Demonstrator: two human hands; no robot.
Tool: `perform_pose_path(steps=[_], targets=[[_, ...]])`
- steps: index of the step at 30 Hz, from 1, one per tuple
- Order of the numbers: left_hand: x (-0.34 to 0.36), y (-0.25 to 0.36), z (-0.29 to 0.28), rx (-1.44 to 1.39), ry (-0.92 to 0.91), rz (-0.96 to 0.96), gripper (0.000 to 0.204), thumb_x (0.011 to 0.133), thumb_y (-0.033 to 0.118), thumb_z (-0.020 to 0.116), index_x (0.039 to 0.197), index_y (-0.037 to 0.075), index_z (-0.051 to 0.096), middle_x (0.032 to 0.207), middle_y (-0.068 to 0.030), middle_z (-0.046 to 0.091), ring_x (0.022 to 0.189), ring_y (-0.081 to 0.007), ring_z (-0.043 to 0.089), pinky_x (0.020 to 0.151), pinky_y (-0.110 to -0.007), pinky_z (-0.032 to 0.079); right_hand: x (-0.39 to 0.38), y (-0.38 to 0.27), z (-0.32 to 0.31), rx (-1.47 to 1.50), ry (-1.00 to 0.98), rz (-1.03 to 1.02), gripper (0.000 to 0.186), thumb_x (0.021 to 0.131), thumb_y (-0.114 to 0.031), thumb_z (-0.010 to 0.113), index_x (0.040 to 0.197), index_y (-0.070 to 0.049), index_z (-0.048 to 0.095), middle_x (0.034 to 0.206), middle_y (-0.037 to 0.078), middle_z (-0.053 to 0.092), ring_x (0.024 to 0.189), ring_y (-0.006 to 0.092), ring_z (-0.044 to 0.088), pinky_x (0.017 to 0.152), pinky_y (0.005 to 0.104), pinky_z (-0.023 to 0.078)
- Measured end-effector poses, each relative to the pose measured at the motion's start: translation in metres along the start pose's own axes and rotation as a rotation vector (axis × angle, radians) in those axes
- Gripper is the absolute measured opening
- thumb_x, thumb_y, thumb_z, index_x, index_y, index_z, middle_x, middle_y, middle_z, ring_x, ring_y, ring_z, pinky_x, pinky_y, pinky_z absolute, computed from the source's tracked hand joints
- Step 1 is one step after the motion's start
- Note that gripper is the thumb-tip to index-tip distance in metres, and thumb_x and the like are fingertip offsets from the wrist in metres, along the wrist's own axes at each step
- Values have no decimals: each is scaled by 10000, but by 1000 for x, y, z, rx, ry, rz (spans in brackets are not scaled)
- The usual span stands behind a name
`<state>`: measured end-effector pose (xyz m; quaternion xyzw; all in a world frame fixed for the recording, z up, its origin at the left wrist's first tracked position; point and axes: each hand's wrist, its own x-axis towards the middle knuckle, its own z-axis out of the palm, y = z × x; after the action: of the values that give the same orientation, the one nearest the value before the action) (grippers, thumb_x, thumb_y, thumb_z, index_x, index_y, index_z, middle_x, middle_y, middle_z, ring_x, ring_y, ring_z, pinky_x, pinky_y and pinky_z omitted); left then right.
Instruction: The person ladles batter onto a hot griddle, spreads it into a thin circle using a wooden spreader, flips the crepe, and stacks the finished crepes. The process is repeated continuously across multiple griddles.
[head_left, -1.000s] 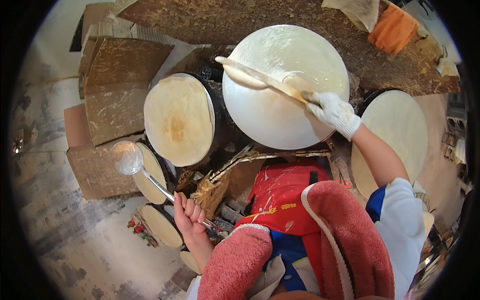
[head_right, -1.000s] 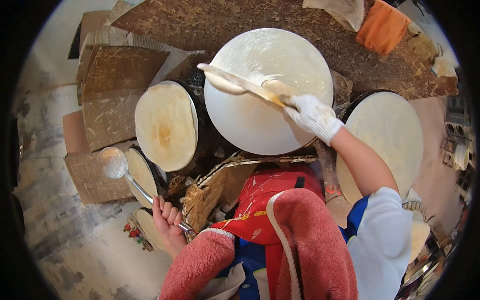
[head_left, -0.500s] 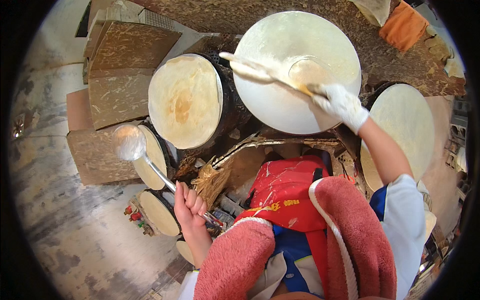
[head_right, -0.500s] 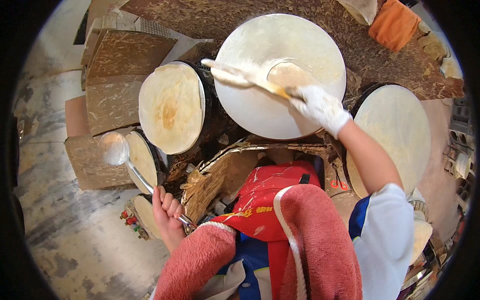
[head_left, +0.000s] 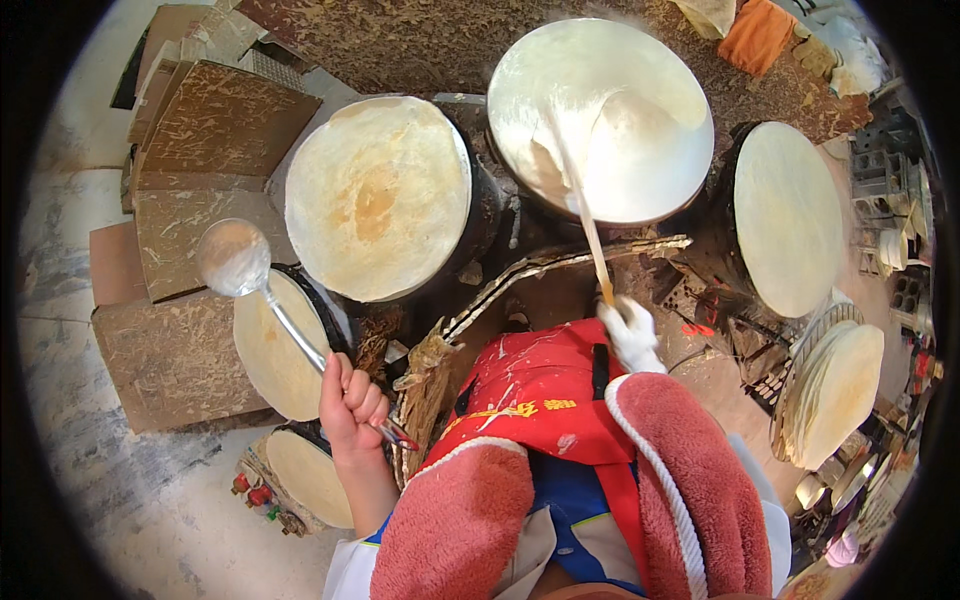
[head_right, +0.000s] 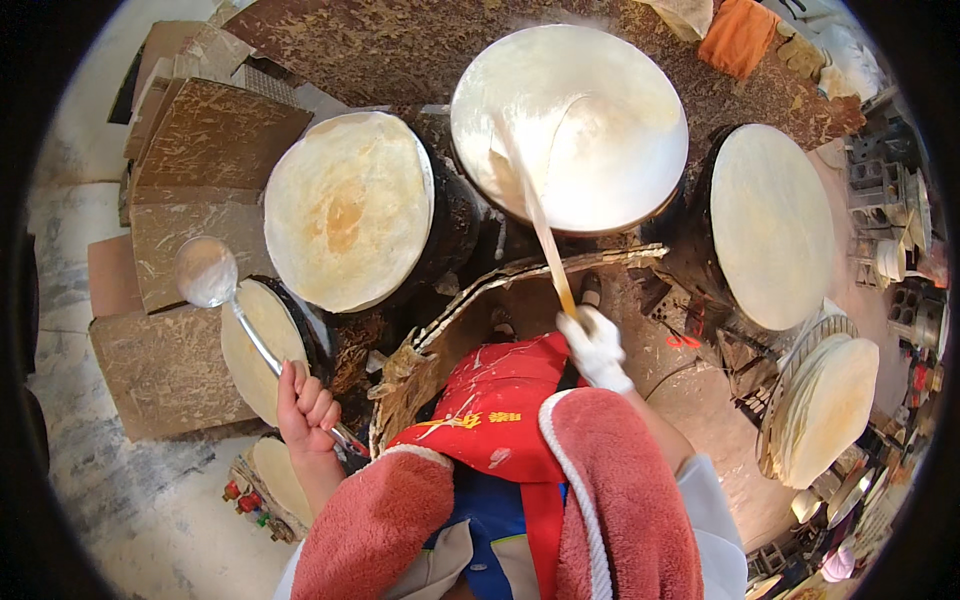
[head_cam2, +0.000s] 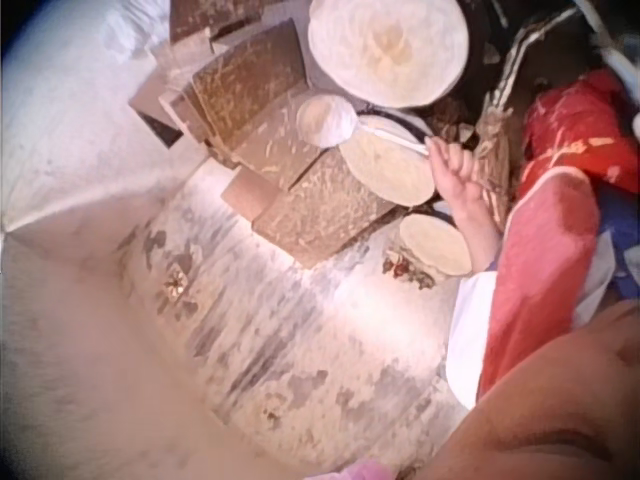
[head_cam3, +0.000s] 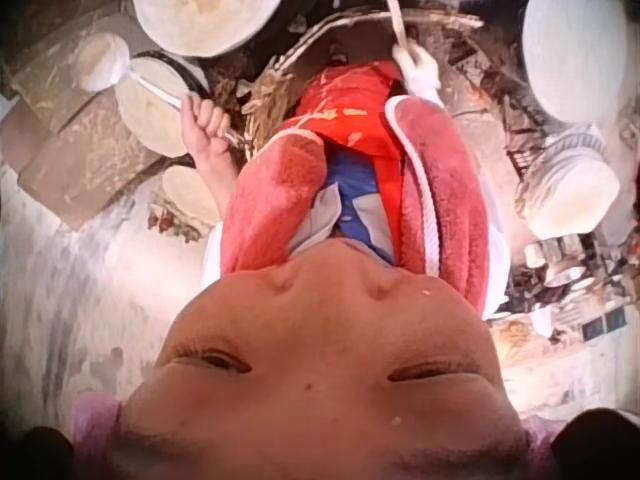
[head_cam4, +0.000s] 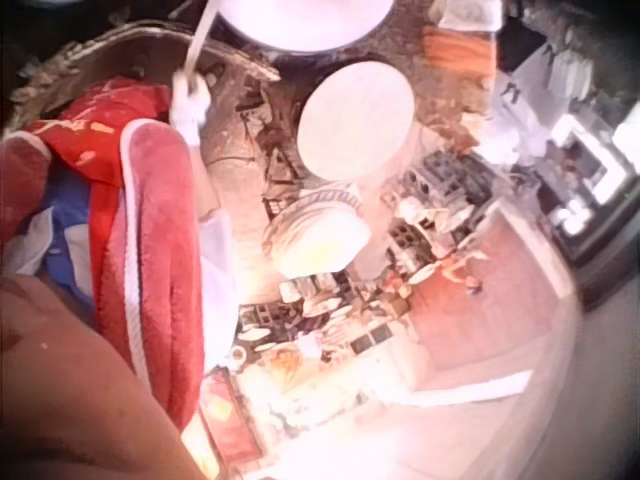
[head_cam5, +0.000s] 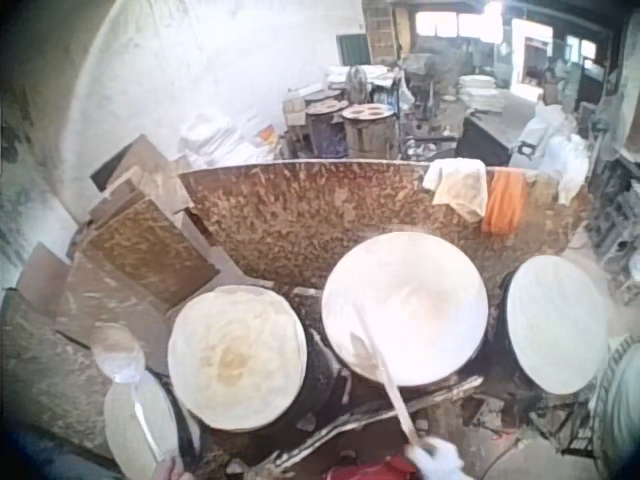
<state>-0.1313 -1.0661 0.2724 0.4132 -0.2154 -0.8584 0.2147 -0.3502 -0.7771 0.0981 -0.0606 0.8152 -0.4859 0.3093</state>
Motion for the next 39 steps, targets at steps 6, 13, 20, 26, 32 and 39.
perform_pose_path(steps=[6, 13, 20, 26, 32, 39], targets=[[-23, 30, -48, 46, 7, 31, 404, 1052, 372, 348, 701, 173, 383, 472, 67, 213, 349, -78, 179, 320, -264, 228, 77, -92, 154, 882, 40, 91, 147, 948, -222, 585, 1009, -94, 548, 662, -17, 514, 460, 72, 440, 387, 240, 364], [-21, 58, -88, -115, -106, 25, 382, 1059, 371, 321, 745, 163, 390, 479, 63, 226, 345, -70, 178, 320, -256, 234, 41, -83, 142, 922, 371, 414, 283, 930, -383, 595, 1048, -126, 605, 578, -34, 434, 349, 63, 302, 321, 239, 198], [-15, 71, -105, -134, -41, 2, 379, 1059, 366, 328, 740, 169, 385, 479, 67, 215, 352, -68, 158, 331, -256, 201, 66, -111, 174, 807, 137, 342, 324, 925, -408, 558, 953, -91, 617, 591, -2, 466, 376, 84, 350, 338, 260, 259], [-4, 75, -98, -70, -91, -38, 388, 1054, 366, 351, 716, 176, 379, 474, 72, 207, 353, -65, 150, 332, -255, 191, 56, -97, 134, 839, 345, 339, 339, 947, -416, 538, 931, -81, 587, 628, 11, 472, 378, 82, 330, 343, 255, 258], [0, 76, -87, -82, -62, -66, 400, 1054, 371, 348, 706, 174, 376, 474, 73, 208, 355, -65, 147, 333, -252, 190, 51, -107, 95, 987, 434, 318, 353, 964, -429, 524, 933, -83, 588, 610, -11, 436, 373, 77, 293, 335, 254, 232], [8, 74, -72, -27, -157, -119, 394, 1059, 365, 327, 721, 170, 381, 477, 72, 207, 359, -66, 149, 336, -251, 196, 24, -87, 121, 739, 149, 364, 359, 952, -415, 517, 1005, -77, 626, 611, -19, 474, 380, 69, 348, 332, 253, 259]])
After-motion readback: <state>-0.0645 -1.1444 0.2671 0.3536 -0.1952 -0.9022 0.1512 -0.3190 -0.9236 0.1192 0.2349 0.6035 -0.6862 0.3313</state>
